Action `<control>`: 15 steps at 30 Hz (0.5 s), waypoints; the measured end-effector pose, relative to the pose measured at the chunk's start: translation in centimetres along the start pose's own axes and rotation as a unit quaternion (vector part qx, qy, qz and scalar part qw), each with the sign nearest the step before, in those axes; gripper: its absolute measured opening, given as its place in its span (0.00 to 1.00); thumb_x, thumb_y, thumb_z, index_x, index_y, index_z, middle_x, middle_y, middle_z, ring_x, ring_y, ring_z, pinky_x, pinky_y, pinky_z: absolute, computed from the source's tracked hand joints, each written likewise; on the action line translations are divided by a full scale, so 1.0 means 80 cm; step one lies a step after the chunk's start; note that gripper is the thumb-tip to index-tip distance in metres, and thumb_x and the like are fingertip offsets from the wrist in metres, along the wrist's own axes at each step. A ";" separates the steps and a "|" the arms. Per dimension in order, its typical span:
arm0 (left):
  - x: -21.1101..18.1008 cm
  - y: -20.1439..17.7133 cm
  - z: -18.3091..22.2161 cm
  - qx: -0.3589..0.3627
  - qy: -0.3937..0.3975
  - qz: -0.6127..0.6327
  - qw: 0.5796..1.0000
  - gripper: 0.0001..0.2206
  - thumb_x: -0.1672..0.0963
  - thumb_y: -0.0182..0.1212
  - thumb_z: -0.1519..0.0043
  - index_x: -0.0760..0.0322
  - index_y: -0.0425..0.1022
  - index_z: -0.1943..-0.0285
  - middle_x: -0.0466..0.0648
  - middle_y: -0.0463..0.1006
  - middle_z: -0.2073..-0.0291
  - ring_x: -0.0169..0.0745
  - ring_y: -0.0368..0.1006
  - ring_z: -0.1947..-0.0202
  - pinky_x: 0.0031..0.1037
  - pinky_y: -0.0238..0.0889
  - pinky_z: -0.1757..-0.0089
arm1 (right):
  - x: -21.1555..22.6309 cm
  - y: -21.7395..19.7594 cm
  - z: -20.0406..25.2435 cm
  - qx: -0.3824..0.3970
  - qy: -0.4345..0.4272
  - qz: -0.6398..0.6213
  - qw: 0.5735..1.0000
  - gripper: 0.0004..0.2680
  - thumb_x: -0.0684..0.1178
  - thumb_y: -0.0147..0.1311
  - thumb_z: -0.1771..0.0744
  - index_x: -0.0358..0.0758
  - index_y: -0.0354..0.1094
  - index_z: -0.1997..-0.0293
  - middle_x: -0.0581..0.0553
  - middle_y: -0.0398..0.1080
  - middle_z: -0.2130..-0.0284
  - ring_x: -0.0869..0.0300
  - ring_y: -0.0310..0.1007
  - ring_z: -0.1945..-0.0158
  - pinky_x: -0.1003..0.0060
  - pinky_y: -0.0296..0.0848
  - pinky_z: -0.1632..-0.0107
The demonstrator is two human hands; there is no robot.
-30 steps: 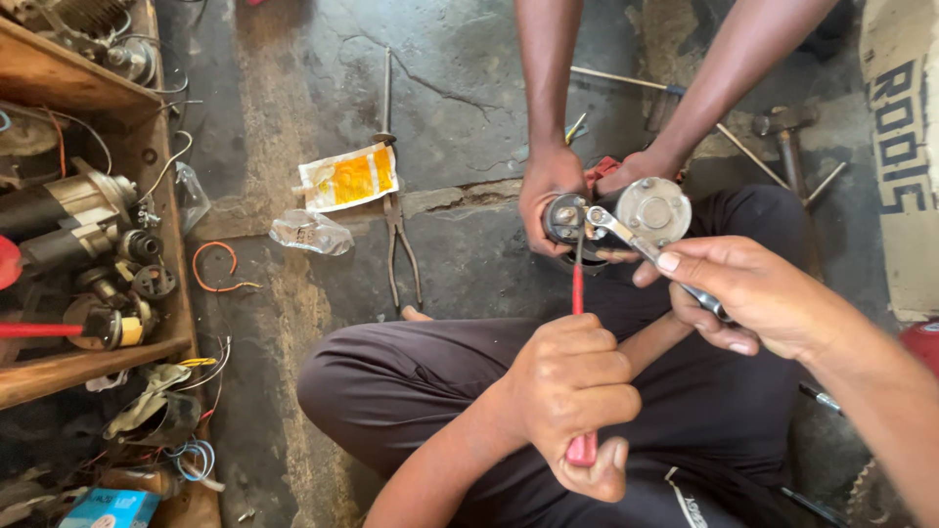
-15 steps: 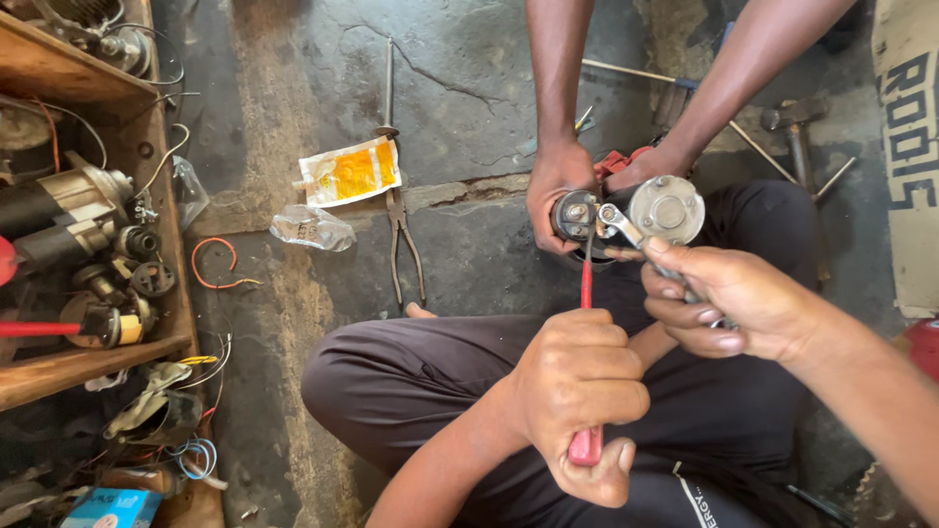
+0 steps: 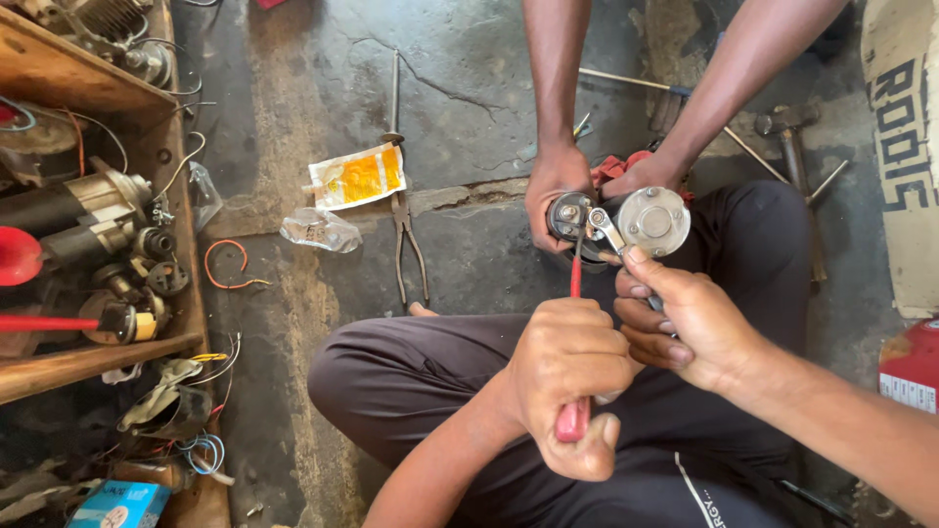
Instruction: The person sits on the floor and uses a wrench and screwdriver to tighten bolts and adjust parts on a cylindrical electrical component. They rotate the component to access different sides and continue working on it throughout the clip.
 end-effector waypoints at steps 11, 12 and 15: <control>0.007 0.000 0.001 -0.004 -0.010 0.015 1.000 0.10 0.53 0.56 0.58 0.61 0.63 0.77 0.52 0.80 0.69 0.49 0.66 0.79 0.32 0.55 0.72 | -0.005 0.001 0.001 -0.035 -0.035 -0.059 0.997 0.17 0.62 0.44 0.30 0.45 0.53 0.75 0.55 0.46 0.89 0.67 0.39 0.92 0.70 0.42 0.87; 0.008 -0.001 0.001 -0.002 -0.009 0.010 1.000 0.10 0.52 0.55 0.58 0.62 0.64 0.78 0.52 0.80 0.70 0.49 0.66 0.79 0.32 0.56 0.72 | -0.007 0.002 -0.001 -0.033 -0.035 -0.068 0.997 0.17 0.62 0.44 0.30 0.46 0.53 0.75 0.55 0.46 0.89 0.67 0.38 0.92 0.70 0.42 0.87; 0.008 -0.004 0.000 -0.002 -0.012 0.016 1.000 0.10 0.52 0.55 0.57 0.64 0.67 0.76 0.53 0.82 0.68 0.48 0.71 0.77 0.31 0.59 0.71 | -0.016 0.004 -0.005 -0.039 -0.022 -0.094 0.995 0.17 0.63 0.44 0.30 0.46 0.52 0.75 0.54 0.46 0.89 0.65 0.37 0.93 0.70 0.40 0.88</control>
Point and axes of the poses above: each hand's wrist, its own z-axis away from the middle knuckle, its own y-axis out of the palm, x = y × z, the point moved 9 cm from there along -z, towards the middle knuckle
